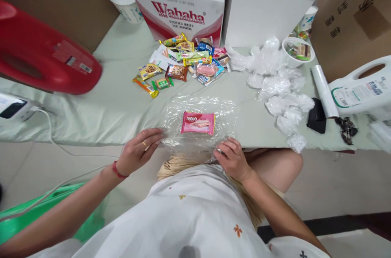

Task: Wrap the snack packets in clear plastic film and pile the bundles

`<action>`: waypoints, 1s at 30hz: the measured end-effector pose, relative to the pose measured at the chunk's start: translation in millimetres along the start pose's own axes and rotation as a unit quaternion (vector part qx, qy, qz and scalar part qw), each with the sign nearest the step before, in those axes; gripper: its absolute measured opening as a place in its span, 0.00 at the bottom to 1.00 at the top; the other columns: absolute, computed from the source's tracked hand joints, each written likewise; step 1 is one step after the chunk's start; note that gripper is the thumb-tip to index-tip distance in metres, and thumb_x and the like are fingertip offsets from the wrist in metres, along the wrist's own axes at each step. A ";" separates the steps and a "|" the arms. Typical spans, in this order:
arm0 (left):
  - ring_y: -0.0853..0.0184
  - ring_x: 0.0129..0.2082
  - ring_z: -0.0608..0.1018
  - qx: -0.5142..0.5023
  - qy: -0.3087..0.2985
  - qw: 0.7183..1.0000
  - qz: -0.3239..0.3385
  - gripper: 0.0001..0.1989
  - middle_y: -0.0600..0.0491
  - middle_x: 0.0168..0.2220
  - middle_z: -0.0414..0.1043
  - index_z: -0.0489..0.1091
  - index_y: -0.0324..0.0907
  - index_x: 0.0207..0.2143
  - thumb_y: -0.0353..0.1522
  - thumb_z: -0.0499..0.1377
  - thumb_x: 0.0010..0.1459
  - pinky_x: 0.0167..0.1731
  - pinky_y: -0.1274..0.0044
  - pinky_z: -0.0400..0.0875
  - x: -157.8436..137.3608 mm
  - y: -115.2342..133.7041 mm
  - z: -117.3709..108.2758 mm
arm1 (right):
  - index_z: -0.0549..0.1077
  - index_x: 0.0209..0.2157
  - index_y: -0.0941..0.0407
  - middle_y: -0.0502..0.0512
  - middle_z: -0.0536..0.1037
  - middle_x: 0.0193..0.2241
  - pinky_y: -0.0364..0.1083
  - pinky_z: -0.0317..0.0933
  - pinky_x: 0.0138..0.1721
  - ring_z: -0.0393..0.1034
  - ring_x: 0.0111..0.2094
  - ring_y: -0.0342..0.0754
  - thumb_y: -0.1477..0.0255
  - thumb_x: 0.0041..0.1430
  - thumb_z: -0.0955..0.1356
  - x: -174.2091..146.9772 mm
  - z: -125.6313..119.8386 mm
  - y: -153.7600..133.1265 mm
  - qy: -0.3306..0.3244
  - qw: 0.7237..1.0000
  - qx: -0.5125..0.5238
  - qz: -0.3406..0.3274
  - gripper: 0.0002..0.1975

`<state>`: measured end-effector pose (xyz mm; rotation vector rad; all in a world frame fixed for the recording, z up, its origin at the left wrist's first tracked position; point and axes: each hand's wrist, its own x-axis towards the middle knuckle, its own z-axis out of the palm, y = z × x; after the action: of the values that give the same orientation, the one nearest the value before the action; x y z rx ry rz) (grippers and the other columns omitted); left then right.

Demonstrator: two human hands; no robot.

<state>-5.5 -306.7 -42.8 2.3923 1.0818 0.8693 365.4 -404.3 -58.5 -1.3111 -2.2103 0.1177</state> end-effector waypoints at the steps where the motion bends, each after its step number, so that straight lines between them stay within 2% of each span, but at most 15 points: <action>1: 0.61 0.51 0.81 -0.006 0.004 1.000 -0.007 0.12 0.45 0.50 0.79 0.76 0.45 0.48 0.32 0.54 0.69 0.53 0.68 0.78 4.1 0.5 -1.9 | 0.79 0.44 0.46 0.54 0.78 0.44 0.61 0.65 0.59 0.69 0.50 0.54 0.76 0.65 0.69 6.2 -2.2 -1.8 0.009 1.000 0.021 0.014 0.11; 4: 0.63 0.48 0.82 -0.024 0.012 0.999 -0.036 0.11 0.47 0.48 0.80 0.76 0.45 0.47 0.33 0.54 0.70 0.51 0.71 0.77 15.1 0.1 -6.7 | 0.79 0.42 0.50 0.57 0.77 0.42 0.59 0.68 0.52 0.70 0.49 0.55 0.73 0.66 0.68 24.0 -17.1 3.7 0.054 0.991 0.075 0.093 0.07; 7: 0.62 0.49 0.81 -0.043 0.018 0.994 -0.095 0.13 0.48 0.47 0.80 0.75 0.44 0.47 0.37 0.52 0.71 0.52 0.70 0.76 22.7 -1.8 -7.2 | 0.78 0.42 0.52 0.57 0.76 0.42 0.56 0.68 0.50 0.71 0.48 0.54 0.69 0.68 0.67 33.3 -34.4 18.5 0.129 0.965 0.098 0.206 0.07; 10: 0.58 0.53 0.79 -0.108 0.042 0.979 -0.165 0.20 0.44 0.54 0.76 0.71 0.43 0.56 0.43 0.49 0.72 0.54 0.66 0.75 23.4 -4.2 -4.8 | 0.76 0.42 0.54 0.56 0.75 0.40 0.52 0.68 0.44 0.72 0.43 0.52 0.66 0.70 0.65 29.8 -44.9 23.8 0.201 0.932 0.083 0.291 0.09; 12: 0.54 0.59 0.76 -0.180 0.051 0.967 -0.173 0.28 0.40 0.62 0.68 0.61 0.44 0.65 0.48 0.50 0.71 0.57 0.63 0.74 19.2 -5.5 -3.6 | 0.75 0.42 0.54 0.55 0.74 0.37 0.52 0.68 0.41 0.71 0.39 0.52 0.66 0.70 0.66 22.0 -46.3 16.4 0.216 0.936 0.038 0.276 0.08; 14: 0.50 0.65 0.70 -0.214 0.042 0.963 -0.157 0.39 0.37 0.68 0.58 0.51 0.47 0.71 0.53 0.57 0.65 0.62 0.59 0.70 13.2 -6.0 -3.0 | 0.73 0.44 0.52 0.55 0.74 0.35 0.53 0.67 0.41 0.70 0.37 0.53 0.66 0.67 0.69 13.2 -42.2 3.1 0.206 0.956 -0.017 0.208 0.06; 16: 0.47 0.68 0.66 -0.177 0.029 0.972 -0.152 0.49 0.37 0.70 0.54 0.47 0.48 0.72 0.53 0.66 0.57 0.65 0.57 0.66 8.8 -4.8 -1.8 | 0.71 0.47 0.50 0.54 0.74 0.36 0.54 0.66 0.42 0.70 0.38 0.53 0.67 0.63 0.73 6.9 -32.9 -10.1 0.183 0.972 -0.058 0.137 0.12; 17: 0.47 0.68 0.65 -0.142 0.030 0.977 -0.155 0.51 0.37 0.69 0.55 0.50 0.48 0.72 0.52 0.69 0.54 0.65 0.56 0.65 7.8 -3.5 -0.5 | 0.71 0.48 0.49 0.54 0.73 0.37 0.55 0.65 0.43 0.70 0.39 0.53 0.67 0.62 0.74 5.6 -26.8 -15.0 0.173 0.976 -0.072 0.116 0.15; 18: 0.47 0.68 0.65 -0.107 0.035 0.981 -0.159 0.48 0.38 0.68 0.57 0.55 0.47 0.69 0.50 0.70 0.53 0.65 0.55 0.65 8.0 -2.0 1.2 | 0.70 0.50 0.48 0.55 0.73 0.38 0.55 0.65 0.45 0.70 0.40 0.54 0.67 0.61 0.75 5.7 -20.5 -18.1 0.163 0.977 -0.080 0.108 0.17; 19: 0.49 0.66 0.67 -0.080 0.046 0.982 -0.162 0.40 0.40 0.66 0.61 0.62 0.47 0.65 0.47 0.70 0.54 0.63 0.56 0.67 9.2 -0.4 3.4 | 0.70 0.52 0.48 0.56 0.73 0.40 0.56 0.64 0.47 0.69 0.42 0.55 0.67 0.61 0.75 7.3 -14.2 -19.2 0.154 0.978 -0.085 0.108 0.19; 21: 0.54 0.60 0.74 -0.058 0.069 0.981 -0.171 0.19 0.44 0.59 0.69 0.73 0.46 0.51 0.43 0.66 0.60 0.59 0.59 0.72 14.0 2.7 8.3 | 0.71 0.54 0.47 0.59 0.73 0.44 0.57 0.62 0.50 0.68 0.46 0.57 0.65 0.62 0.74 14.4 -3.9 -16.7 0.135 0.980 -0.086 0.120 0.20; 22: 0.57 0.56 0.76 -0.062 0.079 0.979 -0.176 0.12 0.46 0.56 0.72 0.75 0.46 0.44 0.42 0.64 0.63 0.56 0.62 0.74 17.1 3.9 10.4 | 0.72 0.54 0.46 0.60 0.73 0.46 0.58 0.61 0.51 0.67 0.49 0.58 0.64 0.62 0.74 19.4 -0.6 -13.8 0.121 0.981 -0.084 0.128 0.20; 24: 0.60 0.51 0.79 -0.082 0.101 0.974 -0.186 0.08 0.48 0.51 0.75 0.76 0.46 0.37 0.40 0.62 0.65 0.52 0.65 0.75 23.9 5.3 13.5 | 0.76 0.51 0.46 0.60 0.74 0.48 0.59 0.60 0.52 0.66 0.50 0.59 0.65 0.64 0.73 30.8 1.6 -7.2 0.095 0.983 -0.070 0.138 0.14; 26: 0.61 0.50 0.79 -0.103 0.119 0.968 -0.194 0.08 0.49 0.49 0.75 0.75 0.45 0.37 0.39 0.62 0.65 0.52 0.66 0.74 30.5 5.9 14.8 | 0.79 0.46 0.47 0.58 0.76 0.44 0.57 0.61 0.50 0.66 0.47 0.57 0.68 0.66 0.71 41.7 -1.6 -1.6 0.090 0.984 -0.043 0.148 0.07; 30: 0.62 0.48 0.79 -0.159 0.138 0.956 -0.203 0.09 0.48 0.45 0.77 0.74 0.45 0.38 0.41 0.61 0.66 0.52 0.66 0.73 41.8 6.5 17.5 | 0.80 0.40 0.49 0.55 0.77 0.37 0.55 0.64 0.47 0.68 0.43 0.53 0.69 0.68 0.69 53.7 -13.6 5.4 0.117 0.975 0.055 0.181 0.06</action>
<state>31.1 -280.1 -36.2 1.7380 1.3547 1.1432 357.0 -359.6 -26.4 -1.5669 -1.7289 0.2082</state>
